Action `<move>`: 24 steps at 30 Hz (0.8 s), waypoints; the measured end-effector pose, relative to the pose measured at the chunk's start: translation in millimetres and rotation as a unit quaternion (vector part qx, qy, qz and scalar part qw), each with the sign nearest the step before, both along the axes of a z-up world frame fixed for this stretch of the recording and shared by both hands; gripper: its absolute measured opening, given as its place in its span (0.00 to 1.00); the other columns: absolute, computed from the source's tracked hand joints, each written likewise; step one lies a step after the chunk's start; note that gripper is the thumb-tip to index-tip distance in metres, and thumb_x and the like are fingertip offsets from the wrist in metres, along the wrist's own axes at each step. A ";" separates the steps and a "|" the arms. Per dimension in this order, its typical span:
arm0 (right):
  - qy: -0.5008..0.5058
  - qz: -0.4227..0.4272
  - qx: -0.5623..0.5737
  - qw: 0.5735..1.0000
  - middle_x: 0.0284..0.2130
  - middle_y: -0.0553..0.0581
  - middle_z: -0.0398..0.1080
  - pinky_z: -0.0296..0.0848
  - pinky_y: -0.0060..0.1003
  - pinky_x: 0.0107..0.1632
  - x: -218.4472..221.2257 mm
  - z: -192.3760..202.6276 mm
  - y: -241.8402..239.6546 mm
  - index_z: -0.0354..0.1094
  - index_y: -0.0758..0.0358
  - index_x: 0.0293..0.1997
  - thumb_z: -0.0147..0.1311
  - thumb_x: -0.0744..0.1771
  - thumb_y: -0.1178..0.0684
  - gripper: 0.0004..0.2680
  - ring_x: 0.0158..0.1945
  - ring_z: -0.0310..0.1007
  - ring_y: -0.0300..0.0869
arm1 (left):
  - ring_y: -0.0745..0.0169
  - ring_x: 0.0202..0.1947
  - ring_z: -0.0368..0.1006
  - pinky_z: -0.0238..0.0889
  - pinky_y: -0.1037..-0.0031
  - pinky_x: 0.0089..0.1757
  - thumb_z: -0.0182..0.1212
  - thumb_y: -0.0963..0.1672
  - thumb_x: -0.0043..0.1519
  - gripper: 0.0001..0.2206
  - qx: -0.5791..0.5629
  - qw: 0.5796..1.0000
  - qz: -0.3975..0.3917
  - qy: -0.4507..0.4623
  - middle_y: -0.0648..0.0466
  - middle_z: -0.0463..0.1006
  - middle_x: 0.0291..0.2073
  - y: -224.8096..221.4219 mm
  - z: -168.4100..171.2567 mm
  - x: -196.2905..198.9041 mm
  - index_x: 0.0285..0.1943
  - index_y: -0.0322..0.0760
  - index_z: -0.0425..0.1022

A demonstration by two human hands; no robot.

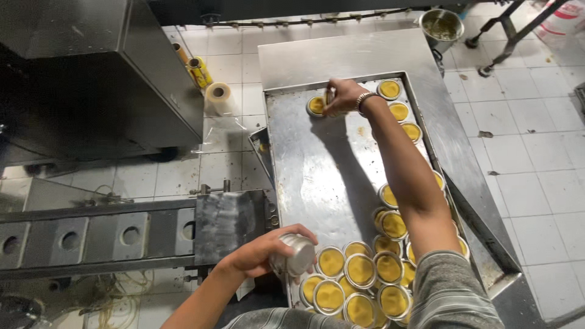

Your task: The person picks up custard tarts from a metal tray by hand and places them into slots on a conveyor belt one at a time.

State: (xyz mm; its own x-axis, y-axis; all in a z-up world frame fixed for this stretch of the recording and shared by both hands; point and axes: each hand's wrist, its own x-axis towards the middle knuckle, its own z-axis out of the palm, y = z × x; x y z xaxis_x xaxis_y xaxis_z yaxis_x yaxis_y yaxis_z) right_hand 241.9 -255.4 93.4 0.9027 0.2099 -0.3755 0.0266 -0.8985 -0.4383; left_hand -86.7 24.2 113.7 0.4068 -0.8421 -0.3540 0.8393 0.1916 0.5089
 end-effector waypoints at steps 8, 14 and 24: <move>-0.015 0.086 -0.141 0.986 0.56 0.61 0.61 0.67 0.56 0.62 15.1 -24.9 46.7 0.58 0.49 0.67 0.70 0.57 0.44 0.31 0.59 0.65 0.59 | 0.36 0.41 0.80 0.79 0.63 0.28 0.62 0.44 0.59 0.21 0.000 1.000 0.005 0.015 0.34 0.75 0.45 -25.7 -0.1 -1.3 0.60 0.30 0.68; 0.004 0.137 -0.229 0.964 0.44 0.57 0.68 0.73 0.39 0.44 -30.2 35.3 60.2 0.63 0.53 0.56 0.58 0.64 0.48 0.16 0.46 0.70 0.47 | 0.58 0.36 0.77 0.77 0.75 0.32 0.66 0.41 0.54 0.26 0.137 0.964 -0.041 -0.222 0.44 0.73 0.44 -41.0 -0.2 -9.5 0.63 0.37 0.67; -0.063 0.018 -0.254 0.965 0.54 0.66 0.69 0.73 0.56 0.55 2.7 24.7 -75.5 0.62 0.52 0.61 0.72 0.56 0.39 0.30 0.56 0.71 0.61 | 0.27 0.68 0.50 0.49 0.37 0.60 0.55 0.39 0.55 0.32 0.281 0.576 -0.288 -0.712 0.25 0.53 0.68 -89.4 -8.2 -20.2 0.72 0.33 0.56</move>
